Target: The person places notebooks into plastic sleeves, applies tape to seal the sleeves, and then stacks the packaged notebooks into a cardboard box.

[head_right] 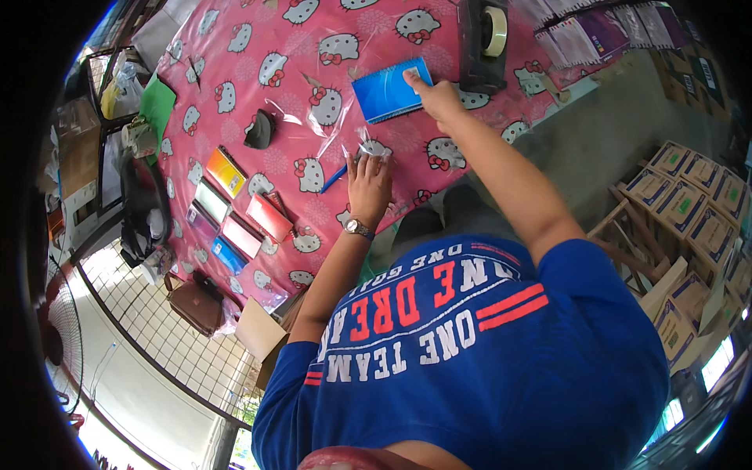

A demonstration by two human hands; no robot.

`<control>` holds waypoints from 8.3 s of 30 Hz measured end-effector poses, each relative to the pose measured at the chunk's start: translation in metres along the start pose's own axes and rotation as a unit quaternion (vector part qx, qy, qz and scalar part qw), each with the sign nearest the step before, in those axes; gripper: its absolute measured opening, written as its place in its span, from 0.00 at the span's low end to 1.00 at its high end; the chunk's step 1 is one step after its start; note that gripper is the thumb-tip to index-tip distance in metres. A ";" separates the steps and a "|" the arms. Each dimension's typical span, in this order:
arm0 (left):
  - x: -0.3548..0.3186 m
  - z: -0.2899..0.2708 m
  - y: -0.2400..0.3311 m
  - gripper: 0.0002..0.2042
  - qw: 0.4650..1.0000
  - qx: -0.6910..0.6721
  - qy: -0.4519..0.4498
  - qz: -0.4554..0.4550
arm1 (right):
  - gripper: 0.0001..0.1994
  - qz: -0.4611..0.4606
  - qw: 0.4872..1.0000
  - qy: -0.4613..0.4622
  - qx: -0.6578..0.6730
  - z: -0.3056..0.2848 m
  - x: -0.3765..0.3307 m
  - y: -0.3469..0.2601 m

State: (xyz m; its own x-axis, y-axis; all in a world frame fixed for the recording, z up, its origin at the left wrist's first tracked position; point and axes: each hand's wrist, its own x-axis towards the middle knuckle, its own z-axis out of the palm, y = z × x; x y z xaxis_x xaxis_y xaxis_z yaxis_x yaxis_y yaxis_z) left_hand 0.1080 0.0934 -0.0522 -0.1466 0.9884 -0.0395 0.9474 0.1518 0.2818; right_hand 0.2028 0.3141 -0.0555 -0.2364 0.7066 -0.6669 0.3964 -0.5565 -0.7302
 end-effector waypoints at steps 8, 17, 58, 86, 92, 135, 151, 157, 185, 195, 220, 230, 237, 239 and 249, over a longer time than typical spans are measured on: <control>-0.002 0.008 -0.002 0.16 0.997 -0.028 0.056 0.048 | 0.30 -0.021 0.999 0.011 -0.042 0.026 -0.006 -0.011; 0.002 0.008 -0.007 0.12 0.999 -0.015 0.031 0.029 | 0.40 -0.095 0.957 0.094 -0.257 0.033 -0.009 -0.019; 0.061 -0.008 0.011 0.34 0.997 -0.012 0.065 -0.034 | 0.12 -0.382 0.694 -0.321 -0.519 0.012 0.024 -0.091; 0.142 -0.055 -0.023 0.25 0.974 -0.027 0.220 -0.037 | 0.07 -0.604 0.579 0.093 -0.541 0.019 -0.028 -0.027; 0.124 -0.116 -0.078 0.09 0.985 0.168 -0.001 0.027 | 0.06 -0.613 0.588 0.144 -0.508 0.024 -0.031 -0.007; 0.114 -0.041 0.007 0.19 0.993 0.100 0.014 0.059 | 0.07 -0.050 0.968 0.047 0.240 -0.128 -0.026 -0.003; 0.104 -0.023 -0.014 0.11 0.989 0.082 0.109 0.062 | 0.12 -0.351 0.792 -0.291 -0.406 -0.005 0.003 -0.084; 0.100 -0.025 -0.012 0.16 0.988 0.043 0.144 0.018 | 0.14 -0.319 0.736 -0.241 -0.547 0.009 0.006 -0.092; 0.109 -0.153 -0.012 0.20 0.982 -0.123 -0.086 -0.115 | 0.17 -0.408 0.842 0.010 -0.354 -0.033 -0.101 -0.064; 0.115 -0.102 -0.076 0.23 0.668 -0.704 -0.165 -0.176 | 0.24 -0.320 0.880 -0.276 -0.218 -0.056 -0.048 -0.058; 0.076 -0.155 -0.029 0.10 0.913 -0.391 0.078 0.089 | 0.32 -0.207 0.896 -0.356 -0.168 -0.059 -0.039 -0.063; 0.113 -0.076 -0.055 0.21 0.631 -0.732 -0.205 -0.156 | 0.26 -0.288 0.881 -0.324 -0.189 -0.033 -0.034 -0.060; 0.125 -0.097 -0.029 0.09 0.952 -0.292 0.088 0.013 | 0.09 -0.423 0.864 -0.194 -0.191 -0.020 -0.039 -0.062; 0.119 -0.104 -0.016 0.09 0.960 -0.268 0.074 -0.002 | 0.08 -0.447 0.853 -0.171 -0.208 -0.020 -0.049 -0.066; 0.086 -0.119 -0.019 0.18 0.963 -0.229 0.038 0.140 | 0.13 -0.640 0.678 -0.154 -0.327 -0.034 -0.083 -0.046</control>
State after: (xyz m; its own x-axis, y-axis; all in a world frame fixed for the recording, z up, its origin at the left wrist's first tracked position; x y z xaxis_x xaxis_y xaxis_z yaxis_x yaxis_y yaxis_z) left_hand 0.0440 0.1747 0.0535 0.0592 0.9845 0.1650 0.7306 -0.1553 0.6649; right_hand 0.2338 0.2960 0.0385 -0.8924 0.2471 0.3777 -0.0236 0.8101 -0.5858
